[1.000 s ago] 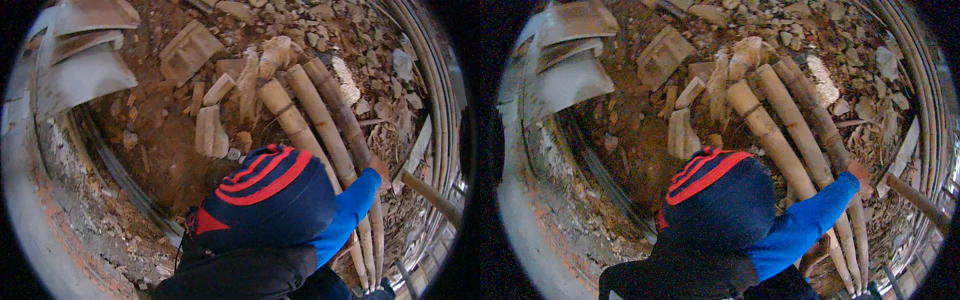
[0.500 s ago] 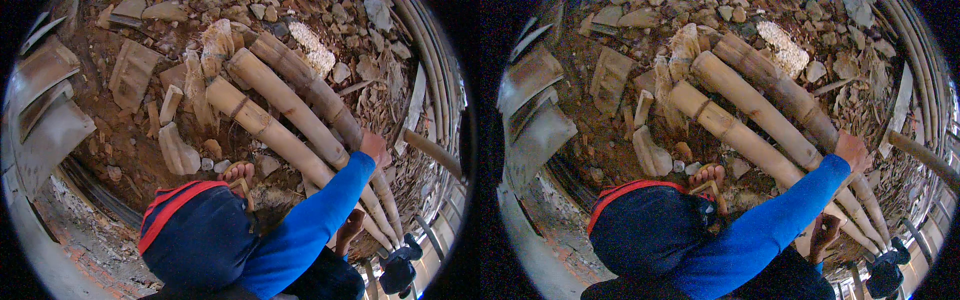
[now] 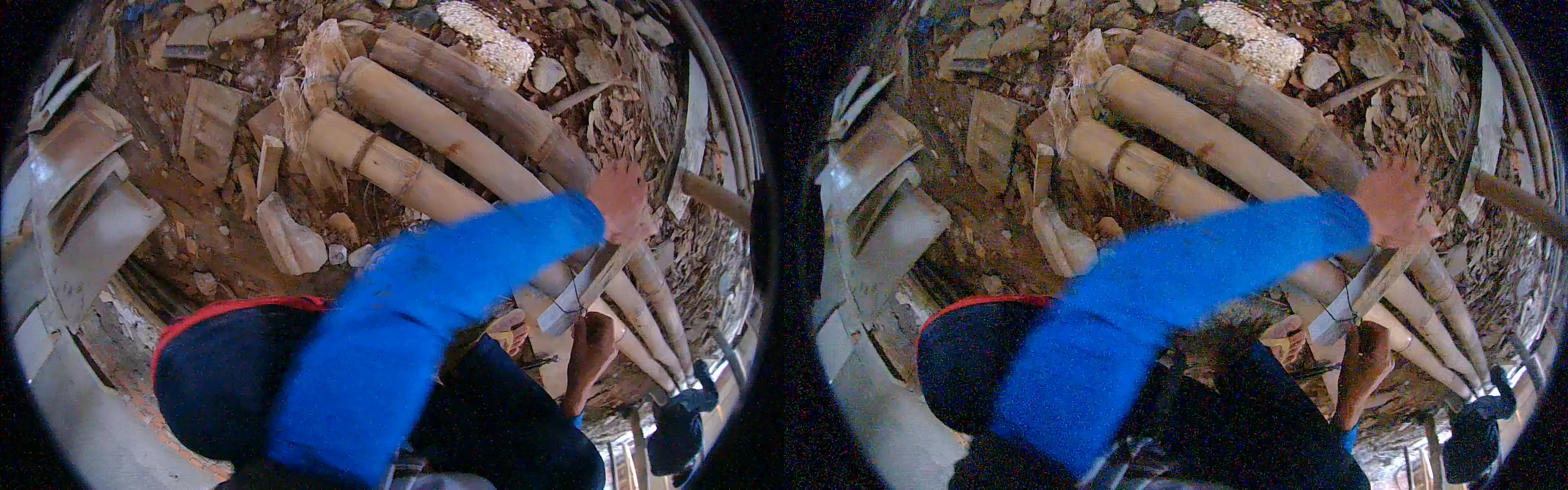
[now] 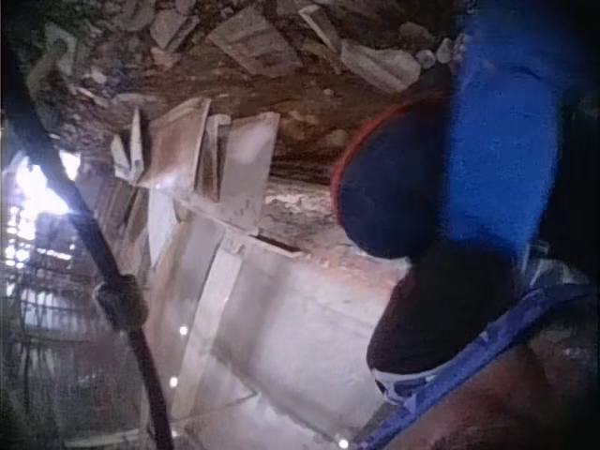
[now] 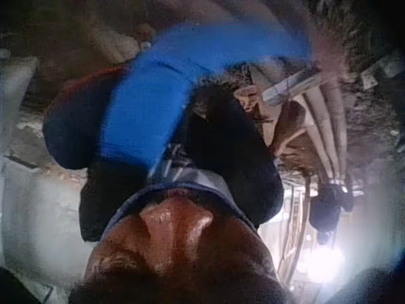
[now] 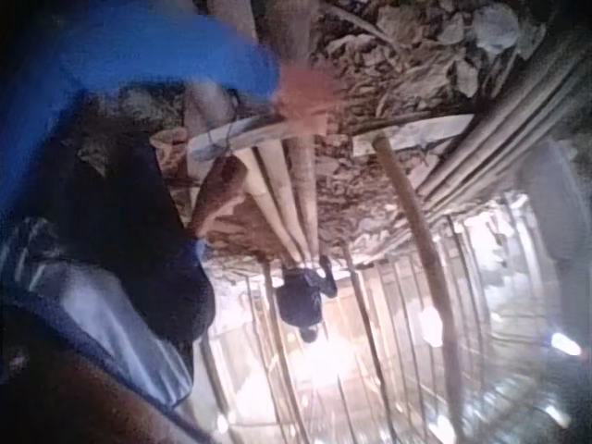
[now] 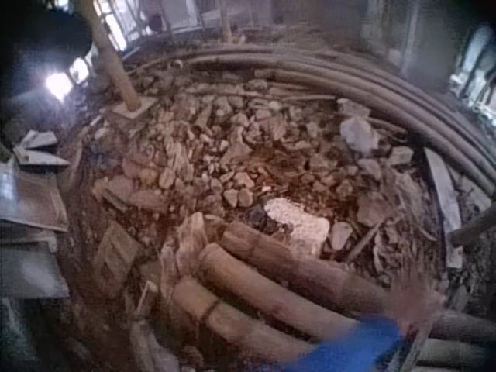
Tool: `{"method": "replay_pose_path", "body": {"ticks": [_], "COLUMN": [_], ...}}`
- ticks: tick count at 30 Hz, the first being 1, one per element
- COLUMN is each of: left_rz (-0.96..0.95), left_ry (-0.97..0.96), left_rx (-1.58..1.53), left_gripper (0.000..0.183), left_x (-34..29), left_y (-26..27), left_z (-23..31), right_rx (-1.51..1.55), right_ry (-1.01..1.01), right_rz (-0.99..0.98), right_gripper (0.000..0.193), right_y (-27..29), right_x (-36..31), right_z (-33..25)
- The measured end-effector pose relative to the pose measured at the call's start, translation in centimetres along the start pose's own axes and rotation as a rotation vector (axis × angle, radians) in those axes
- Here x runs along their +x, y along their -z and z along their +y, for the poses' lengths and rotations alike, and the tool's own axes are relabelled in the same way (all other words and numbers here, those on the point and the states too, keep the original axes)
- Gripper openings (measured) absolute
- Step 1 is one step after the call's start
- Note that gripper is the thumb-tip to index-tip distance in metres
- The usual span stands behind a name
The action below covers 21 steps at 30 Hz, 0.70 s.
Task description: The person assembles a bamboo structure by tying bamboo poles together with wire. They use pliers to twist and secure the wire around the poles, ensuring the structure is stable.
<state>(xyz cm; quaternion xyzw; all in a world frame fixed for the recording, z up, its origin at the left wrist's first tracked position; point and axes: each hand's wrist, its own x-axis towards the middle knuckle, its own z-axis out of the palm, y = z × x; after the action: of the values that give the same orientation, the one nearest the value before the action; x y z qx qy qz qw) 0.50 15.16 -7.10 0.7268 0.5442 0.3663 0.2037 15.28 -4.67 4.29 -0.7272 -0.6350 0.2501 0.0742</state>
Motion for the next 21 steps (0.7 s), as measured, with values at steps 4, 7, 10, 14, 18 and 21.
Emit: {"method": "replay_pose_path", "body": {"ticks": [4,7,10,14,18,21], "left_rz": [-0.407,-0.727,-0.883,-1.003,-1.087,-1.112], "left_ry": [-0.459,-0.385,-0.231,0.091,0.279,0.259], "left_rx": [0.113,0.290,0.436,0.534,0.504,0.385], "left_gripper": [0.042,0.056,0.080,0.094,0.096,0.085], "left_x": [-4.1,-8.5,-12.5,-14.6,-13.4,-10.6], "left_y": [16.1,29.9,36.3,33.9,32.8,32.7], "left_z": [-8.7,-14.2,-15.6,-16.3,-18.1,-17.3], "right_rx": [0.149,0.327,0.346,0.320,0.260,0.251], "right_ry": [-0.089,-0.219,-0.152,-0.061,-0.072,-0.104], "right_rz": [-0.048,0.047,0.047,-0.010,0.045,0.078], "right_gripper": [0.028,0.029,0.027,0.025,0.024,0.024], "right_y": [0.8,0.9,0.4,0.0,1.3,1.5], "right_x": [-0.3,-1.2,-1.5,-1.8,-2.7,-3.7], "right_z": [0.7,0.5,1.2,1.6,2.5,4.6]}}
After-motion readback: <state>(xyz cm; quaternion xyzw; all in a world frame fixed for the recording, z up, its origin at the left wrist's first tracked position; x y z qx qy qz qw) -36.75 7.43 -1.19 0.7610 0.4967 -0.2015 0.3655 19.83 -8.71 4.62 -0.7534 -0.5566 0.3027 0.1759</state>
